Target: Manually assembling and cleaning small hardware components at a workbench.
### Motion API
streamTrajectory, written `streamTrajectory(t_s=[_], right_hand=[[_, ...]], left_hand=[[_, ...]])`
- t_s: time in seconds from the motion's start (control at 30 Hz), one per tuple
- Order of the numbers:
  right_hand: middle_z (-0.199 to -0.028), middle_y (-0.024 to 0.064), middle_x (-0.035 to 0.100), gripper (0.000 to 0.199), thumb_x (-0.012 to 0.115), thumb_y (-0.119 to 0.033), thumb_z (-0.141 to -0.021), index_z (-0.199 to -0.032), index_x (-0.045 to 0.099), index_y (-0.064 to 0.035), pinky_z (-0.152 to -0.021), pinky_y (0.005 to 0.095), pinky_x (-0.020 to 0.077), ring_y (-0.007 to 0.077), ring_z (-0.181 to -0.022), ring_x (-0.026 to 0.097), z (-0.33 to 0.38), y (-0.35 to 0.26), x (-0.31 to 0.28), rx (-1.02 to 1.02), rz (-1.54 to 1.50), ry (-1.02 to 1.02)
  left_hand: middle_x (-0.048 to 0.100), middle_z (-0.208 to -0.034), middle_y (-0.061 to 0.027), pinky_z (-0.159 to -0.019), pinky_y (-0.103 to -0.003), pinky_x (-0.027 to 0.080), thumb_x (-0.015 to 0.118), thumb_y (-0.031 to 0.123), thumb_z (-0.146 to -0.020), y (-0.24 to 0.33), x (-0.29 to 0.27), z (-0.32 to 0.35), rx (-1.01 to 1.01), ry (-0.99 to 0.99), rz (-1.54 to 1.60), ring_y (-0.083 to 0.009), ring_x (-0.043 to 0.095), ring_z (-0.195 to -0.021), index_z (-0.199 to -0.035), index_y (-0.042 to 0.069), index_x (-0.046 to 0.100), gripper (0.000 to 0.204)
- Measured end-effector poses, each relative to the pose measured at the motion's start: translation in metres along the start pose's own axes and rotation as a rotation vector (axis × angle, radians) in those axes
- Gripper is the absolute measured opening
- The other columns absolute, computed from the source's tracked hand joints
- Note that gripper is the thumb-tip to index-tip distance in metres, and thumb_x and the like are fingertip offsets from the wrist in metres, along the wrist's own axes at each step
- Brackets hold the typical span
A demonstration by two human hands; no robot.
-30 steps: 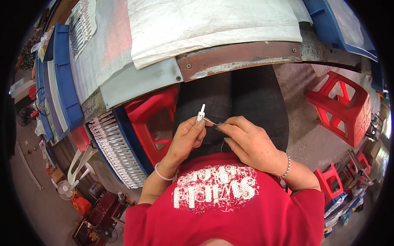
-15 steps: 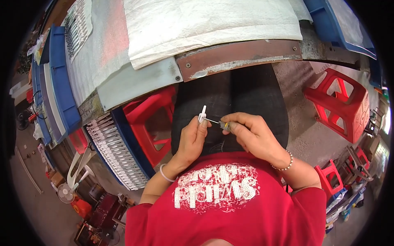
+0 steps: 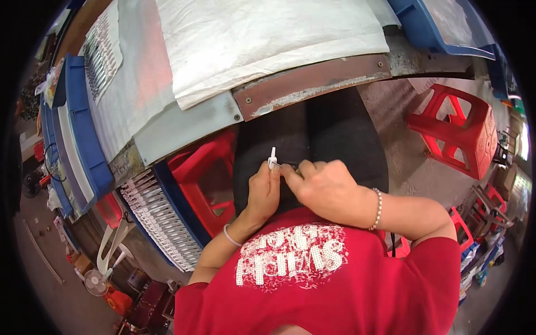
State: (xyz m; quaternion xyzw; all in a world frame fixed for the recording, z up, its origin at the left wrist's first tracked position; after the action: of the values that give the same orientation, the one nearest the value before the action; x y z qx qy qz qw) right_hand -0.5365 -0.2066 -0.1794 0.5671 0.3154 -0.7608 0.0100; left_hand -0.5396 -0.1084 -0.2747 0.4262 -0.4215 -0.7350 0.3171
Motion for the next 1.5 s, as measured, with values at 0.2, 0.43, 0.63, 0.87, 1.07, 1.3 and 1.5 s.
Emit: streamTrajectory(t_s=[0.2, 0.43, 0.63, 0.87, 1.07, 1.3, 1.5], right_hand=[[-0.096, 0.0185, 0.068, 0.028, 0.067, -0.008, -0.079, -0.105, 0.067, 0.0005, -0.065, 0.0355, 0.0524, 0.0354, -0.075, 0.066, 0.013, 0.059, 0.049, 0.440, -1.090, 0.030], [-0.080, 0.0133, 0.065, 0.031, 0.065, -0.010, -0.081, -0.112, 0.066, -0.0049, -0.056, 0.0373, 0.0495, 0.0266, -0.063, 0.064, -0.010, 0.016, 0.014, 0.104, -0.191, -0.107], [-0.076, 0.0142, 0.063, 0.039, 0.063, -0.007, -0.079, -0.118, 0.064, -0.0054, -0.056, 0.0375, 0.0498, 0.0270, -0.064, 0.064, -0.012, 0.027, 0.013, 0.184, -0.375, -0.108], [-0.082, 0.0171, 0.068, 0.036, 0.064, -0.008, -0.078, -0.114, 0.066, -0.0019, -0.058, 0.0340, 0.0515, 0.0287, -0.063, 0.064, -0.013, 0.029, 0.021, 0.143, -0.479, -0.067], [-0.068, 0.0093, 0.055, 0.048, 0.060, -0.007, -0.072, -0.121, 0.061, -0.0071, -0.049, 0.0339, 0.0490, 0.0242, -0.059, 0.062, -0.013, 0.009, 0.001, 0.021, 0.009, -0.074], [-0.072, 0.0163, 0.063, 0.036, 0.060, -0.005, -0.080, -0.116, 0.065, -0.0060, -0.056, 0.0353, 0.0519, 0.0258, -0.063, 0.064, -0.014, 0.021, 0.019, 0.157, -0.231, -0.172], [-0.094, 0.0221, 0.066, 0.032, 0.061, -0.004, -0.085, -0.117, 0.059, 0.0020, -0.074, 0.0365, 0.0523, 0.0360, -0.084, 0.065, -0.010, 0.043, 0.028, 0.282, -0.757, -0.098]], left_hand=[[0.057, -0.068, -0.0231, -0.050, -0.046, 0.043, 0.046, 0.009, -0.097, -0.005, 0.004, -0.001, 0.036, 0.012, -0.138, -0.0429, 0.060, -0.064, -0.087, -0.002, 0.049, 0.016], [0.056, -0.067, -0.0227, -0.050, -0.046, 0.042, 0.046, 0.009, -0.097, -0.008, -0.001, 0.000, -0.020, 0.036, -0.030, -0.0418, 0.060, -0.062, -0.088, -0.002, 0.049, 0.014], [0.054, -0.065, -0.0220, -0.049, -0.044, 0.041, 0.046, 0.009, -0.097, 0.000, -0.003, -0.007, 0.086, 0.083, -0.051, -0.0405, 0.059, -0.059, -0.087, -0.002, 0.049, 0.014], [0.054, -0.064, -0.0218, -0.049, -0.044, 0.041, 0.047, 0.009, -0.096, -0.006, -0.001, 0.003, 0.009, 0.064, -0.073, -0.0404, 0.060, -0.060, -0.088, -0.001, 0.050, 0.013], [0.053, -0.063, -0.0222, -0.048, -0.044, 0.041, 0.048, 0.009, -0.096, 0.001, -0.001, -0.006, 0.077, 0.063, -0.008, -0.0413, 0.059, -0.059, -0.088, -0.001, 0.048, 0.013], [0.055, -0.064, -0.0216, -0.047, -0.043, 0.042, 0.047, 0.007, -0.096, -0.004, -0.001, -0.001, 0.071, 0.091, -0.059, -0.0413, 0.060, -0.060, -0.088, -0.001, 0.048, 0.011], [0.054, -0.061, -0.0150, -0.046, -0.036, 0.041, 0.046, 0.013, -0.099, 0.000, -0.004, -0.003, 0.170, 0.115, 0.019, -0.0300, 0.059, -0.052, -0.090, -0.001, 0.052, 0.018]])
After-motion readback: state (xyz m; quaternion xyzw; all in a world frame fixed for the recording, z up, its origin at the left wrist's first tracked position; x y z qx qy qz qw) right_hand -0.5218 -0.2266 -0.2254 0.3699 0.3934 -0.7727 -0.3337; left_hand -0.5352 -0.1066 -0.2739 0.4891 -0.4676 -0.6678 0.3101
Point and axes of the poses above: each hand's wrist, its own z-axis away from the middle knuckle, its own x-axis out of the palm, y = z × x, the point moved 10 cm from there along -z, towards the middle knuckle
